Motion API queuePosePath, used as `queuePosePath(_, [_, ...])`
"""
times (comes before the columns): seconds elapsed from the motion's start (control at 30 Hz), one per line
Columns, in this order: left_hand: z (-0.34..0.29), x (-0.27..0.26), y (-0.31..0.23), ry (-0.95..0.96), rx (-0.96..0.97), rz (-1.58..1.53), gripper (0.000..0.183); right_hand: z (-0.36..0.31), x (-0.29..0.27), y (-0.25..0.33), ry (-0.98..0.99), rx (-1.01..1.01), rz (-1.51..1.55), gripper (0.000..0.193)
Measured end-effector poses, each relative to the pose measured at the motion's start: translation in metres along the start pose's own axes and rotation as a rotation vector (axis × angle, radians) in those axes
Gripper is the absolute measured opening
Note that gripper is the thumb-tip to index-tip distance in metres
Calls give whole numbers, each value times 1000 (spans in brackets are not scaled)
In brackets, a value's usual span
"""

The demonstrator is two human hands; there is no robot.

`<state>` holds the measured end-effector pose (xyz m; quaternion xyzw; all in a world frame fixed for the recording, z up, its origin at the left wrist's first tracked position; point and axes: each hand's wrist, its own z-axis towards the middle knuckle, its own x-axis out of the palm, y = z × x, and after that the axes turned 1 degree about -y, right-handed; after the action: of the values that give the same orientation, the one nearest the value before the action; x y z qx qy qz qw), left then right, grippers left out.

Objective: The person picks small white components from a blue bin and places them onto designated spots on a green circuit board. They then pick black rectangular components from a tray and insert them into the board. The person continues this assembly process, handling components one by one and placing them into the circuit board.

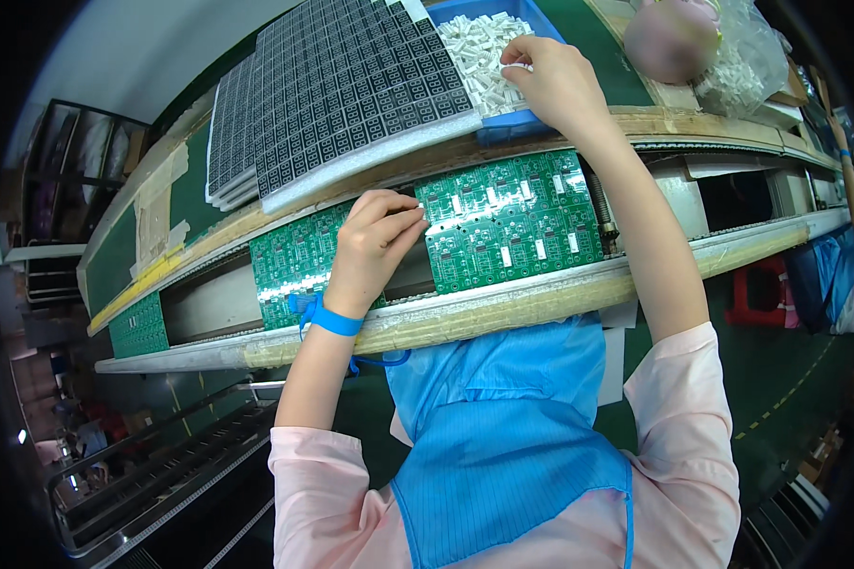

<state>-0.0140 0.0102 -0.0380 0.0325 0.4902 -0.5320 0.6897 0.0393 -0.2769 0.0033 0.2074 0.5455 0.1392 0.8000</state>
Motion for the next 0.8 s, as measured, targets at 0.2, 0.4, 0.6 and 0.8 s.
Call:
queuePosePath(0.2, [-2,1,1,12,-19,-17,18,-7,5,1,-230,-59,126,18])
queuePosePath(0.4, [2,-1,1,64,2,-19,15,-3,12,-11,-346,-198,240,24])
queuePosePath(0.6, [9,-12,-11,147,0,38,21,0,-4,-16,-288,-179,439,21])
queuePosePath(0.8, [44,-40,-53,117,-99,-39,22,-46,-39,13,-177,-126,682,17])
